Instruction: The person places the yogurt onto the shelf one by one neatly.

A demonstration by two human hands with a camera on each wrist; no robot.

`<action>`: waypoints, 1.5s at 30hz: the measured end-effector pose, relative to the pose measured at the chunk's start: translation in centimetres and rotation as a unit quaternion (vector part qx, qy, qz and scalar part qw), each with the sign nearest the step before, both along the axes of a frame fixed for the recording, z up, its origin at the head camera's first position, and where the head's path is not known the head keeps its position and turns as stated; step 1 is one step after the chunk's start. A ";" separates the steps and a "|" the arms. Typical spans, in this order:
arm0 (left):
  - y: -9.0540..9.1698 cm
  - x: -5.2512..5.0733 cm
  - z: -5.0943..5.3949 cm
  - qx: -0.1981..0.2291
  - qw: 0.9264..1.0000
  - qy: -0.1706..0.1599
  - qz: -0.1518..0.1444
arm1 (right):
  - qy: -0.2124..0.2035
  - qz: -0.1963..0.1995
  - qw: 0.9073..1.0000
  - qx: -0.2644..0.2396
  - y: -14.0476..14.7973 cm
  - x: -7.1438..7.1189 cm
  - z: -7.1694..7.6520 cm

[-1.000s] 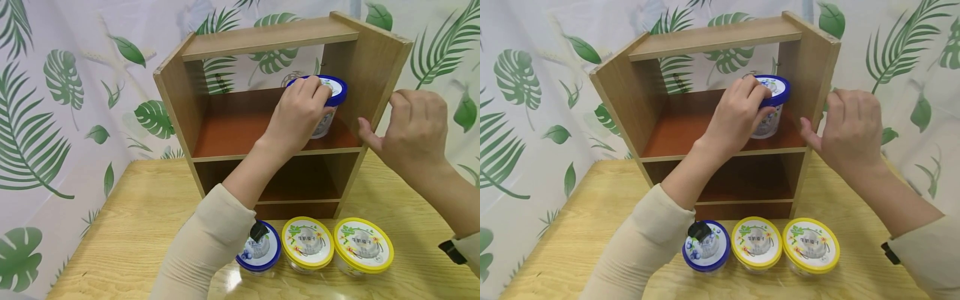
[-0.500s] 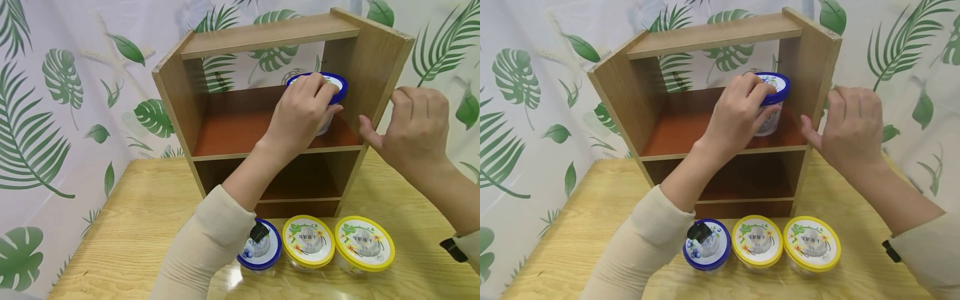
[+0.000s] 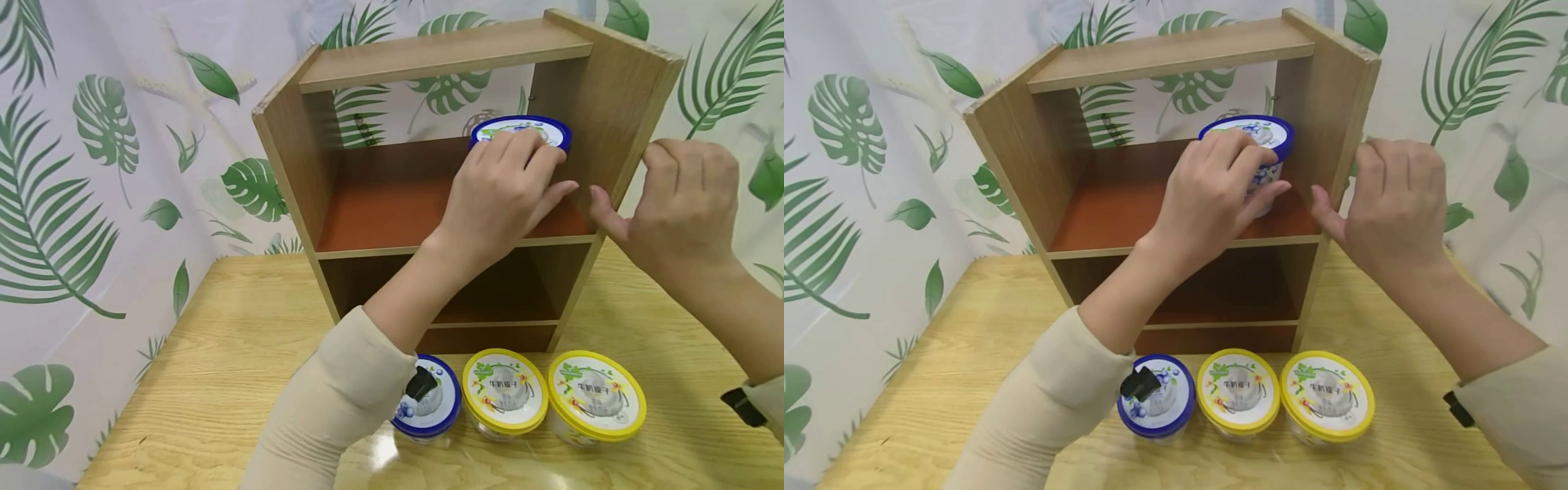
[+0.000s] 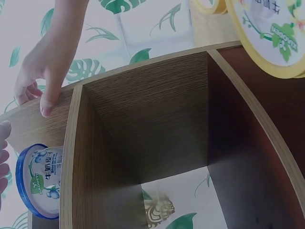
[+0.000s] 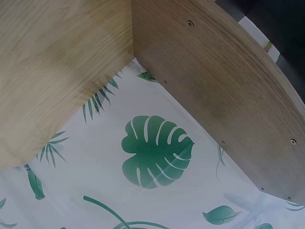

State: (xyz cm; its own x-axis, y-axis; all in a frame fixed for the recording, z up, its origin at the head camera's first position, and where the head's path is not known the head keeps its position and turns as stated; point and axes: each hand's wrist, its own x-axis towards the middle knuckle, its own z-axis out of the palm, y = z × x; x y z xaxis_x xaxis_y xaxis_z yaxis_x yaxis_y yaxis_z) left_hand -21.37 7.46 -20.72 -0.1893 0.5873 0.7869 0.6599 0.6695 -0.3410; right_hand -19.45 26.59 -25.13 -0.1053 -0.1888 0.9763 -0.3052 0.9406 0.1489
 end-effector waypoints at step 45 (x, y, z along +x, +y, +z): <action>-4.2 3.1 -3.0 -0.024 0.999 0.027 -0.035 | -0.008 0.001 1.000 0.004 0.1 -0.2 0.1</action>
